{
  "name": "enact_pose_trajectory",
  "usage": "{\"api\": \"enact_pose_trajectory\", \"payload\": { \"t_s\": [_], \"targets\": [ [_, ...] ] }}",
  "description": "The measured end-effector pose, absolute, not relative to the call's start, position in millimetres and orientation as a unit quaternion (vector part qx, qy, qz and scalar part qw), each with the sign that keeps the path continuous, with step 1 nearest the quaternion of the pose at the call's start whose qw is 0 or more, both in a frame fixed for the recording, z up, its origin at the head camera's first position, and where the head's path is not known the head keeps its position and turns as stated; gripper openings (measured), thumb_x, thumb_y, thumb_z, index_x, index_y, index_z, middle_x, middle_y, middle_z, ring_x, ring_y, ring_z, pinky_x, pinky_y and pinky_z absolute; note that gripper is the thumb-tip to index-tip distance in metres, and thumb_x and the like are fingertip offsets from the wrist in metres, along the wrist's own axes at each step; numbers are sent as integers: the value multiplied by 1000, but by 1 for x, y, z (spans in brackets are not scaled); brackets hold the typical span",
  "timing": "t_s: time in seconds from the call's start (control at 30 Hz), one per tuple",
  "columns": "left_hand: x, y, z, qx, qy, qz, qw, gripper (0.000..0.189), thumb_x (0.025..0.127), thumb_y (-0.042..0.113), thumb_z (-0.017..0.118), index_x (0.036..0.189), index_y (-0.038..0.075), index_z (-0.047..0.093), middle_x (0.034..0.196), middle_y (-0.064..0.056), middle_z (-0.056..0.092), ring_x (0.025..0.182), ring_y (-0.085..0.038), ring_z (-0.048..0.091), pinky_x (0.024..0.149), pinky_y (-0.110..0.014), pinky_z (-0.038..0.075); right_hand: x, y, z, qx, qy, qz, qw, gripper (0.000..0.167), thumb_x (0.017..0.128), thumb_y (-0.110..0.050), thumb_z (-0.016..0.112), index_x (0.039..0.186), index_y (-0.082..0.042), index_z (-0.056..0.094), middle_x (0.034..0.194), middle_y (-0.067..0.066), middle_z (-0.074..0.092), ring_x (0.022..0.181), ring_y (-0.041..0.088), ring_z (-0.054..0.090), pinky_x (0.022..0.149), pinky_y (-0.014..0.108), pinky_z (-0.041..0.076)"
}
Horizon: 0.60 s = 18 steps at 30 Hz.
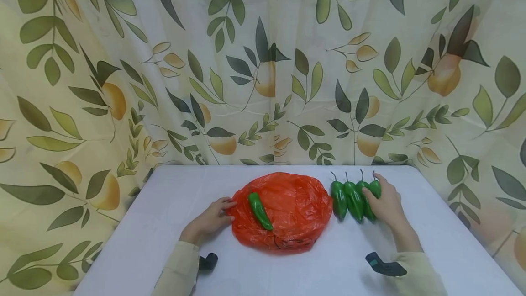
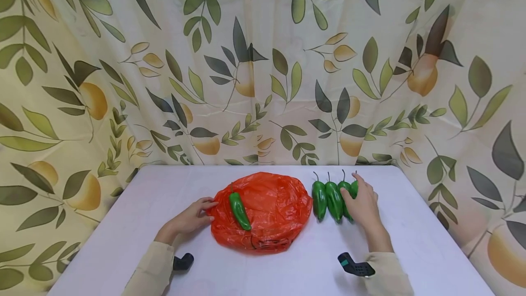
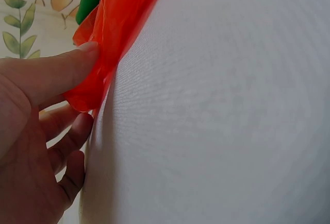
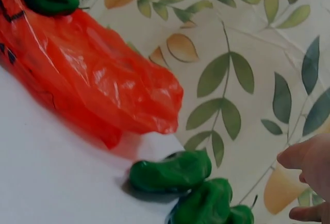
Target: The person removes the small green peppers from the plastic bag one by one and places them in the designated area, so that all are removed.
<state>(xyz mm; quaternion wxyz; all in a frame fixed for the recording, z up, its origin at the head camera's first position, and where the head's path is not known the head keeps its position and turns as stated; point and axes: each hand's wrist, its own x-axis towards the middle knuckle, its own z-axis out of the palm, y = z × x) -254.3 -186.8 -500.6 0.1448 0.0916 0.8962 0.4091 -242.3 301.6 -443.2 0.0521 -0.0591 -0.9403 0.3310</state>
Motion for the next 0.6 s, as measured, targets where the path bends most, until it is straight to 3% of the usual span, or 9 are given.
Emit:
{"api": "enact_pose_trajectory", "payload": {
  "t_s": [0.37, 0.6],
  "targets": [
    [-255, -188, -500, 99, 895, 411, 146, 51, 96, 18, 67, 145, 18, 56, 162, -8, 37, 152, -40, 28, 118, -68, 30, -239, 265, -437, -5, -948, 312, 67, 64, 102, -24, 53, 155, 2, 29, 154, 38, 31, 141, 60, 28, 110, 79, 26],
    [-254, -188, -500, 93, 893, 414, 149, 51, 96, 20, 67, 145, 20, 56, 162, -7, 36, 153, -40, 27, 118, -69, 29, -235, 233, -440, 23, -947, 318, 49, 62, 101, -23, 54, 156, -3, 32, 156, 34, 33, 142, 56, 30, 107, 79, 31]
  ]
}}
